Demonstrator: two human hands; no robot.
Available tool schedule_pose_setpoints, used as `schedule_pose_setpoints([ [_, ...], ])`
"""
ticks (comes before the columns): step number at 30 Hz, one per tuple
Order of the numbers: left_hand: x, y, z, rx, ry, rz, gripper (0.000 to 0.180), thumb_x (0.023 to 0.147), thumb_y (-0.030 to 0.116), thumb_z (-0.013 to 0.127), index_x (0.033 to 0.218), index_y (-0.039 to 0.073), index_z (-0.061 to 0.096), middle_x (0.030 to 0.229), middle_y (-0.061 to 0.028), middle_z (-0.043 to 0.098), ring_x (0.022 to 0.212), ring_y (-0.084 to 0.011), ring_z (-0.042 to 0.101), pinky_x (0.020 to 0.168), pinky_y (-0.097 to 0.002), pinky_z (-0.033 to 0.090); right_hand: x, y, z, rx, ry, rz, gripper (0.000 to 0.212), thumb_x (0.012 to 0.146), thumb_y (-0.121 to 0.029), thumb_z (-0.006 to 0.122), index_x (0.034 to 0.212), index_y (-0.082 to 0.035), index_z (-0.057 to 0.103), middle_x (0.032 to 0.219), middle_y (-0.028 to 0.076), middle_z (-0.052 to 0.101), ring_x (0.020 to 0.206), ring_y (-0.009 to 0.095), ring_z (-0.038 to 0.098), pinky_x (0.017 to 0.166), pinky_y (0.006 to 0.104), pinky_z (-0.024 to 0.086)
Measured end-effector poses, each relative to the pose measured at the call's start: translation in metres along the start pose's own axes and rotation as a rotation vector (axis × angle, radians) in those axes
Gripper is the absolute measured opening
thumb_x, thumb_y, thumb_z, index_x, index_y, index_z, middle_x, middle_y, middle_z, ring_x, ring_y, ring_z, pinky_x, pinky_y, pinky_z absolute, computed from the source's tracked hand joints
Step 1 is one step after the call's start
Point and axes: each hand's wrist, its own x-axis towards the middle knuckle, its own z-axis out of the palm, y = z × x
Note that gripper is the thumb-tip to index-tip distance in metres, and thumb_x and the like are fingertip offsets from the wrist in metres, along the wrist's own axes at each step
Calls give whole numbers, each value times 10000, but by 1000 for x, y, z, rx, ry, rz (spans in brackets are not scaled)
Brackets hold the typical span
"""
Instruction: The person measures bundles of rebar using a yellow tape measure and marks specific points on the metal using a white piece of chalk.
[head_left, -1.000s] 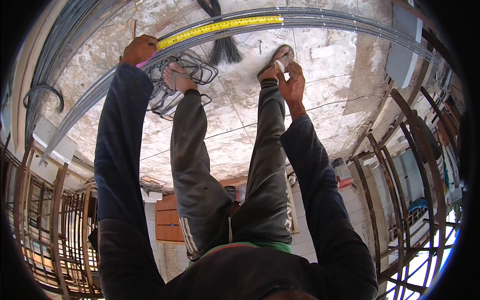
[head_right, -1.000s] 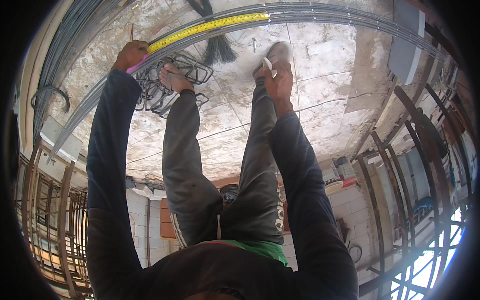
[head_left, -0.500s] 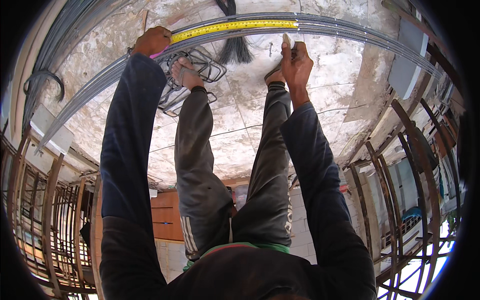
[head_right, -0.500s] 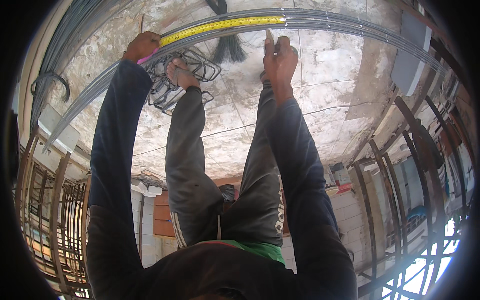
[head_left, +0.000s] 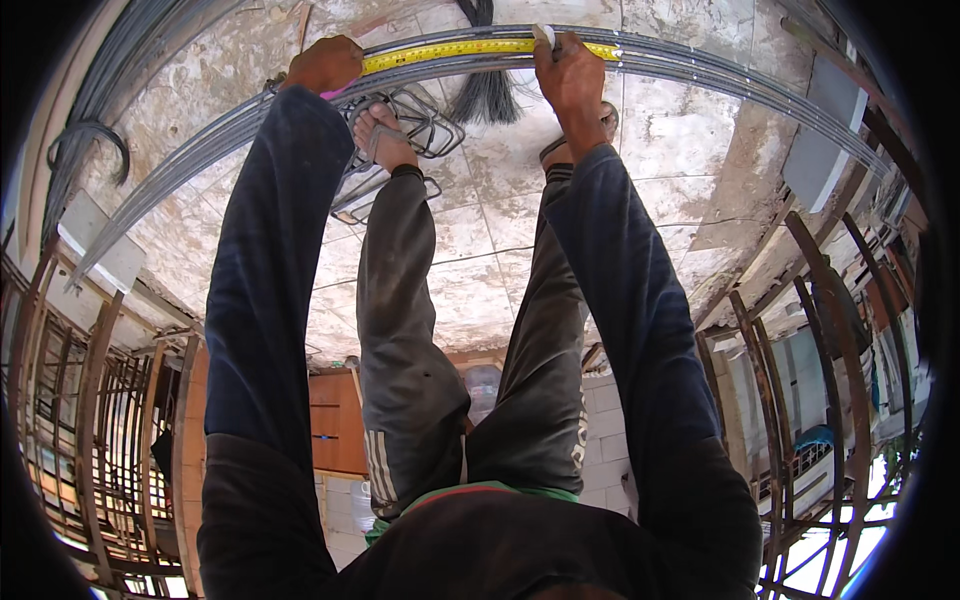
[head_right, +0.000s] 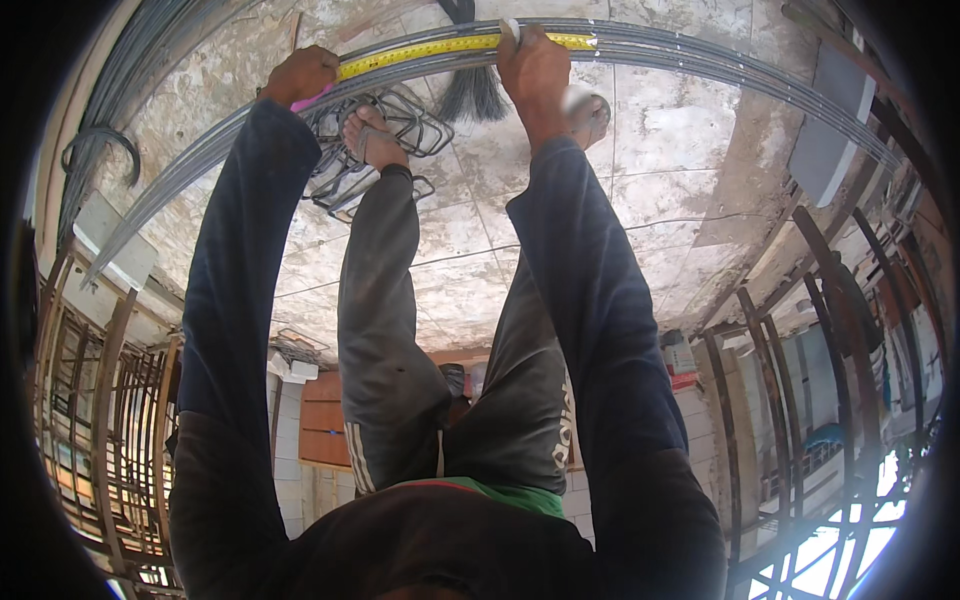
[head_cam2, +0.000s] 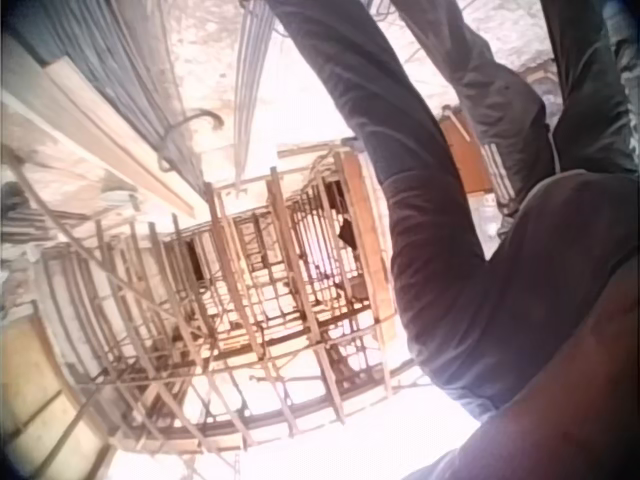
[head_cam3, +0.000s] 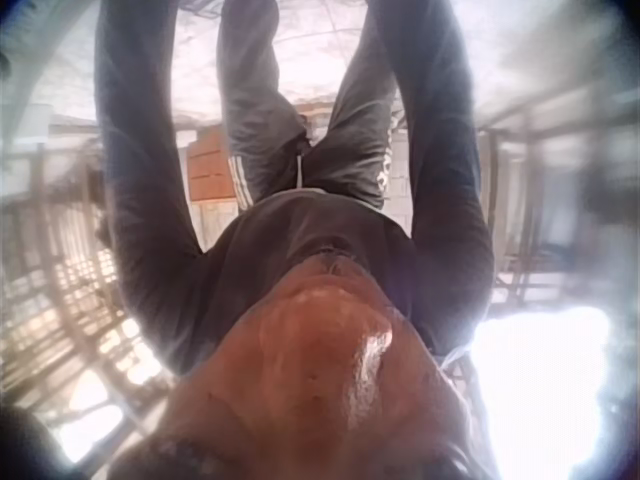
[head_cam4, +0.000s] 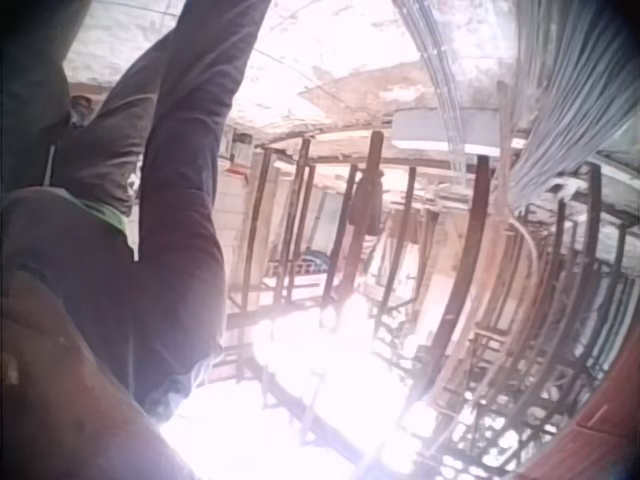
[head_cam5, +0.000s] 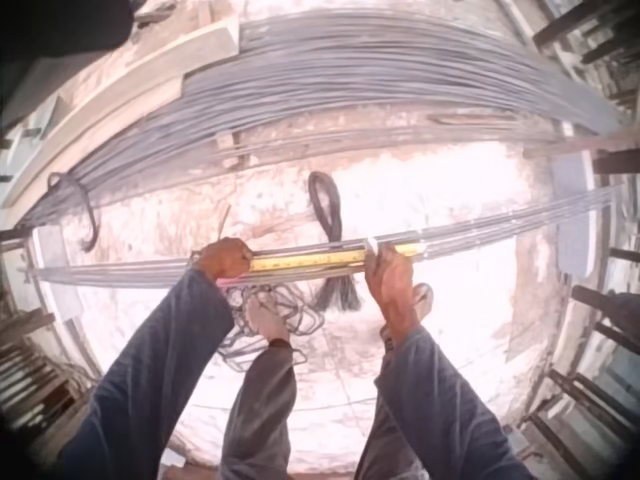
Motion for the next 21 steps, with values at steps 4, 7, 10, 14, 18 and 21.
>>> schedule_pose_setpoints([
  [4, -2, -2, 4, -75, 39, -46, 293, 818, 303, 637, 1046, 188, 780, 1072, -109, 748, 1037, -325, 698, 904, -419, 544, -1, -6, 9, -93, -97, 27, 365, 936, -381, 598, 928, -21, 659, 793, 258, 704, 764, 446, 703, 724, 515, 576],
  [7, -2, 2, 4, -14, -7, -18, 337, 898, 281, 512, 1083, 137, 754, 1190, -105, 712, 1093, -356, 674, 944, -496, 547, 7, -14, 13, -108, -131, 42, 370, 946, -401, 593, 964, -37, 652, 819, 258, 714, 795, 453, 708, 746, 509, 581],
  [10, 0, -1, 6, 8, 46, 16, 295, 817, 301, 630, 1042, 181, 779, 1093, -124, 741, 1050, -339, 692, 918, -447, 539, 14, -18, 20, -132, -106, -11, 338, 937, -373, 607, 920, -38, 651, 772, 261, 698, 738, 449, 699, 695, 510, 576],
  [14, -8, -4, 10, -107, 88, -72, 284, 820, 280, 616, 1030, 173, 776, 1087, -124, 741, 1042, -350, 691, 920, -460, 538, 22, 2, 37, -161, -62, -162, 288, 914, -331, 632, 873, -46, 646, 718, 262, 681, 677, 438, 692, 638, 512, 571],
  [18, -51, 2, 24, 11, -4, -108, 254, 829, 264, 614, 1000, 172, 778, 1032, -123, 747, 984, -353, 704, 878, -480, 550, 16, -1, 30, -116, -88, -185, 269, 904, -322, 637, 872, -55, 638, 727, 264, 682, 691, 443, 692, 652, 519, 567],
  [21, -101, 7, 31, 75, -165, -158, 212, 837, 266, 629, 957, 174, 778, 1030, -111, 735, 972, -325, 708, 848, -489, 559, 10, -9, 20, -74, -129, -142, 257, 899, -314, 637, 875, -58, 628, 741, 270, 682, 711, 450, 693, 671, 533, 558],
])
